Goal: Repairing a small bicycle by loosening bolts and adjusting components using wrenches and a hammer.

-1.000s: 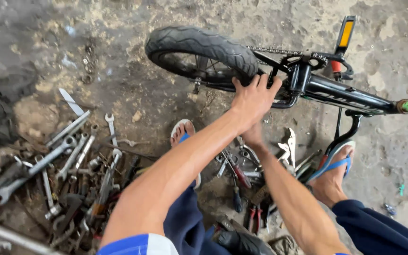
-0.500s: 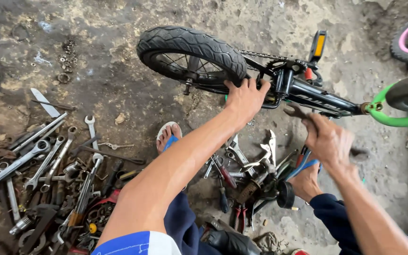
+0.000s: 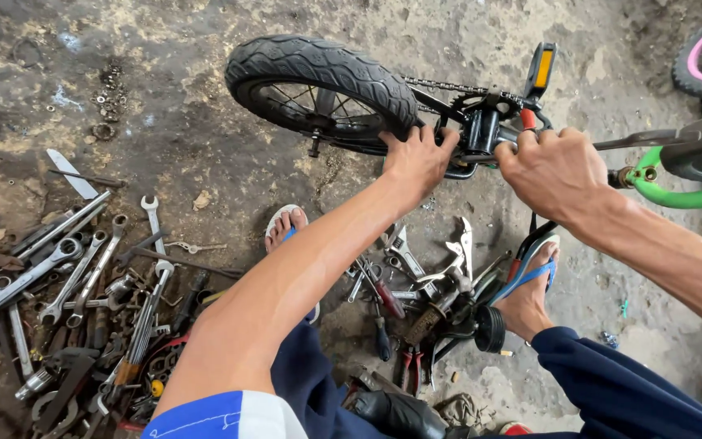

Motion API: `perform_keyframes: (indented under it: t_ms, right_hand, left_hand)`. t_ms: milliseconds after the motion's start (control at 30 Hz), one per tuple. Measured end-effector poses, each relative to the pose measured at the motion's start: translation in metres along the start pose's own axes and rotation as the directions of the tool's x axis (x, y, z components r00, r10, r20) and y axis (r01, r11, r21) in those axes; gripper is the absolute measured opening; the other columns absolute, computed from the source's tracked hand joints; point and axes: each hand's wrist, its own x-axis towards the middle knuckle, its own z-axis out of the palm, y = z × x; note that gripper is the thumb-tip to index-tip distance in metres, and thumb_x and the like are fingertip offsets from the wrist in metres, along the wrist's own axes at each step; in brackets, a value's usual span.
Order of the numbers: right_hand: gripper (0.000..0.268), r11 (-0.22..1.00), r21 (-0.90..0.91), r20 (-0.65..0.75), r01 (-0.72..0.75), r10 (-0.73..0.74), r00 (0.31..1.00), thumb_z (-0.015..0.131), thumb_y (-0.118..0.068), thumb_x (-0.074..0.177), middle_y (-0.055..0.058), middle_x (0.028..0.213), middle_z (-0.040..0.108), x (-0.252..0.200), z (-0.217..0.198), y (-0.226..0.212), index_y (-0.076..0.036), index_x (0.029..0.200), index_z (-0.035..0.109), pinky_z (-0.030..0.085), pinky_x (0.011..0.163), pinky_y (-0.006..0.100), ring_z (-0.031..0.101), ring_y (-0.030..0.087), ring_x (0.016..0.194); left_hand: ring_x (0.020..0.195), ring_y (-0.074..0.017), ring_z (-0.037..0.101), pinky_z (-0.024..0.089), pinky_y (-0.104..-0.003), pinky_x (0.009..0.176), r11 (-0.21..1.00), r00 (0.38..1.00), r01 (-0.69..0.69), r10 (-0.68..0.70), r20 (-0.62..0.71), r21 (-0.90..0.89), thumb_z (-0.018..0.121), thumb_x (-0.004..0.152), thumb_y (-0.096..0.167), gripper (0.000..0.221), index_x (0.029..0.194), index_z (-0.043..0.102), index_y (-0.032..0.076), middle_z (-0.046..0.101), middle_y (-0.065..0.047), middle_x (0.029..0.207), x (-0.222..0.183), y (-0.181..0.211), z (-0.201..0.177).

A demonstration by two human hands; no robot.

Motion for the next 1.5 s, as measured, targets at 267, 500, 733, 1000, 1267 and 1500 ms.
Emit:
perform_keyframes:
  t_ms: [267,500,733,1000,1267,1500]
  right_hand:
    - [0.009,0.991,0.095,-0.113,-0.095,0.105,0.988,0.064,-0.025,0.100,0.001,0.077,0.069,-0.010,0.021,-0.002,-0.017,0.095,0.064,0.048,0.049,0.023,0.061,0.007,0.052]
    - [0.008,0.958,0.261,-0.329,-0.121,0.206,0.922,0.070,-0.028,0.104,-0.009,0.079,0.066,-0.021,0.080,-0.016,-0.022,0.104,0.066,0.039,0.042,0.025,0.064,0.007,0.059]
    - [0.011,-0.158,0.982,0.059,0.100,0.772,0.633,0.053,-0.006,0.107,0.009,0.082,0.064,0.036,0.160,-0.165,-0.010,0.103,0.063,0.054,0.069,0.038,0.065,0.026,0.079]
    - [0.043,-0.472,0.881,0.329,-0.030,0.567,0.756,0.048,-0.035,0.114,0.029,0.096,0.068,0.024,0.094,-0.205,0.004,0.110,0.065,0.048,0.085,0.053,0.062,0.031,0.094]
    - [0.008,0.388,0.896,-0.076,-0.216,0.614,0.786,0.065,0.008,0.095,0.009,0.075,0.068,-0.080,0.065,-0.079,0.001,0.093,0.068,0.043,0.051,0.036,0.055,0.022,0.053]
    - [0.024,0.933,0.300,-0.022,-0.197,0.213,0.977,0.054,-0.041,0.109,-0.006,0.078,0.069,-0.033,-0.001,0.014,-0.019,0.104,0.062,0.048,0.039,0.031,0.057,0.017,0.042]
  left_hand:
    - [0.098,-0.0358,0.061,0.044,-0.084,0.081,0.999,0.999,-0.027,0.029,-0.045,0.043,0.053,0.097,0.020,0.048,0.142,0.038,0.012,0.056,-0.020,0.111,-0.006,0.000,-0.006]
    - [0.096,-0.0344,0.062,0.045,-0.084,0.090,0.997,0.999,-0.032,0.033,0.009,-0.068,0.067,0.088,0.002,0.062,0.143,0.038,0.004,0.056,-0.022,0.111,-0.016,0.001,-0.029]
    - [0.097,-0.0288,0.062,0.050,-0.076,0.077,0.987,0.889,-0.005,0.076,-0.451,0.158,0.041,0.098,0.010,0.027,0.124,0.049,0.015,0.057,-0.008,0.097,-0.012,-0.002,0.022]
    - [0.091,-0.0284,0.063,0.052,-0.073,0.071,0.979,0.787,-0.008,0.132,-0.602,0.203,0.042,0.096,0.010,0.028,0.122,0.053,0.014,0.058,-0.010,0.095,-0.008,-0.006,0.034]
    - [0.104,-0.0400,0.060,0.036,-0.093,0.089,0.998,0.999,-0.028,0.029,0.023,-0.047,0.068,0.087,0.010,0.059,0.138,0.038,0.006,0.056,-0.026,0.116,-0.011,0.003,-0.016]
    - [0.112,-0.0448,0.058,0.026,-0.095,0.095,0.995,0.967,0.058,-0.036,0.253,-0.083,0.057,0.097,0.018,0.046,0.138,0.042,0.005,0.057,-0.033,0.123,0.006,0.014,-0.036]
